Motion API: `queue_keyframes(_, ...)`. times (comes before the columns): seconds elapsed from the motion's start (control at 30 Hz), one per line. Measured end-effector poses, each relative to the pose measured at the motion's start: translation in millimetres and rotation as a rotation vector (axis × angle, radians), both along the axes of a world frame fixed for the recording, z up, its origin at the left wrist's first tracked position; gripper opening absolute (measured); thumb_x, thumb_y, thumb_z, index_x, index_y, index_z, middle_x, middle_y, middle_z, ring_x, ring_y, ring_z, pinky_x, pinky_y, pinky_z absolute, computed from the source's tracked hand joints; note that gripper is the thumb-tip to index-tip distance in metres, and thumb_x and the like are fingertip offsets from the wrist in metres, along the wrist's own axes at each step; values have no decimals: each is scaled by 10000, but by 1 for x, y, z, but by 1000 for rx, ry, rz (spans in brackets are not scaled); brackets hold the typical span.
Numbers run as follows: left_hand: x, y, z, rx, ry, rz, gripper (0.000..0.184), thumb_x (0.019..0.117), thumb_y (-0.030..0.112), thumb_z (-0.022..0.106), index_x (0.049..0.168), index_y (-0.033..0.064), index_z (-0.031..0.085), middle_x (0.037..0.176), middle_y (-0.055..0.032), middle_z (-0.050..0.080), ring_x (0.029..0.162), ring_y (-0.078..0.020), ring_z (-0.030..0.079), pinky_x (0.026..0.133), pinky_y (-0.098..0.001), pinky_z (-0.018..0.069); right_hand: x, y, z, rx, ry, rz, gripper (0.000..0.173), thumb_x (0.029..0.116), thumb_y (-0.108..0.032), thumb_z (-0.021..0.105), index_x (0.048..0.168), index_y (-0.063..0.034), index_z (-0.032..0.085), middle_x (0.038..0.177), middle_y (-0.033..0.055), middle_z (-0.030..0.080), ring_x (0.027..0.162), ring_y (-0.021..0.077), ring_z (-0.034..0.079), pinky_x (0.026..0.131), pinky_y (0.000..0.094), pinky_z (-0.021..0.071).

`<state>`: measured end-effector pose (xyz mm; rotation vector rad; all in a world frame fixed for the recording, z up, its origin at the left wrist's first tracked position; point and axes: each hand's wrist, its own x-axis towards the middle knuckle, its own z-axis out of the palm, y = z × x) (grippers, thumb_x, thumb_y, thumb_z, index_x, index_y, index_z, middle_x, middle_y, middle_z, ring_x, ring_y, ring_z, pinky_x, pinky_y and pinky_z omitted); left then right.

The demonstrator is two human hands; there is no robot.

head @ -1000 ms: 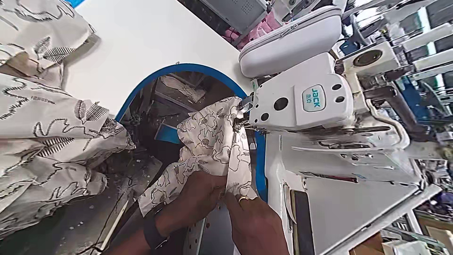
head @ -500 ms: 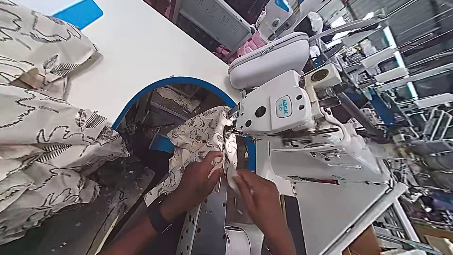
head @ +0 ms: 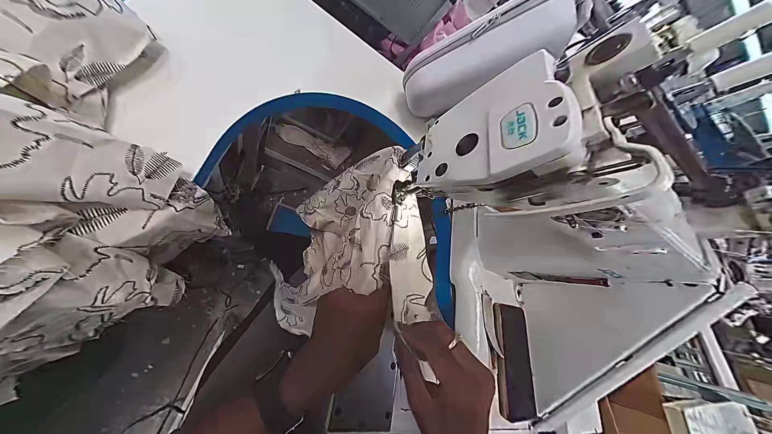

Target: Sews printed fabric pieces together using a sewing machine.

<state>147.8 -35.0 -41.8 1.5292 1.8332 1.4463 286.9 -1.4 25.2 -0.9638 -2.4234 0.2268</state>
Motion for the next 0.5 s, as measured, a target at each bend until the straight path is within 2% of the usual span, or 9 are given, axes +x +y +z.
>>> queue_keyframes(0.03,0,2,-3,32,20,7,140,845,145,603,777,84,710,502,-49,550,434,-227,588,401,-410,433,-10,-7,-3,79,-11,16,123,888,-124,651,858,-80,762,751,56,670,735,56,636,686,107,493)
queue_keyframes(0.07,-2,7,-4,43,21,1,132,834,120,607,739,75,686,517,-62,565,456,-241,609,411,-427,446,-16,-7,-7,165,-19,29,134,881,-117,643,849,-83,769,701,46,644,665,68,604,621,116,467)
queue_keyframes(0.13,-9,19,-4,50,3,-11,139,851,78,594,747,55,683,548,-82,595,498,-261,639,443,-449,466,-22,-1,-13,300,-48,31,158,890,-129,638,835,-85,779,636,37,609,593,91,564,552,151,429)
queue_keyframes(0.17,-11,22,-4,53,4,-4,157,860,68,573,765,49,697,541,-86,588,493,-264,632,452,-446,461,-23,3,-14,340,-56,22,157,892,-136,646,832,-93,784,638,39,611,603,105,565,558,168,426)
queue_keyframes(0.23,-10,18,-5,64,9,22,221,893,106,537,771,63,716,492,-59,537,443,-230,576,438,-403,431,-25,9,-15,345,-59,-7,124,903,-161,661,852,-130,770,762,54,615,753,119,580,682,161,450)
queue_keyframes(0.3,-9,11,-9,103,-9,34,227,880,144,547,703,81,675,455,-29,477,396,-183,505,417,-355,381,-28,18,-21,305,-32,0,84,932,-152,654,887,-138,723,951,81,616,932,110,589,848,140,462)
queue_keyframes(0.33,-8,10,-11,131,-11,45,230,889,158,553,699,90,664,457,-20,469,399,-168,487,428,-334,370,-29,23,-25,303,1,13,95,935,-135,653,873,-119,723,953,91,650,933,106,623,850,140,489)
queue_keyframes(0.4,-6,17,-16,206,-18,82,242,916,152,552,765,68,722,472,-23,506,411,-159,481,457,-318,375,-29,30,-36,319,43,22,132,959,-115,630,842,-95,687,922,85,716,898,84,687,810,140,532)
queue_keyframes(0.5,-4,32,-17,239,51,147,231,907,120,553,794,52,743,487,-23,532,423,-159,489,493,-319,382,-31,43,-44,331,94,23,146,957,-93,614,826,-73,676,922,90,750,922,99,716,841,163,550)
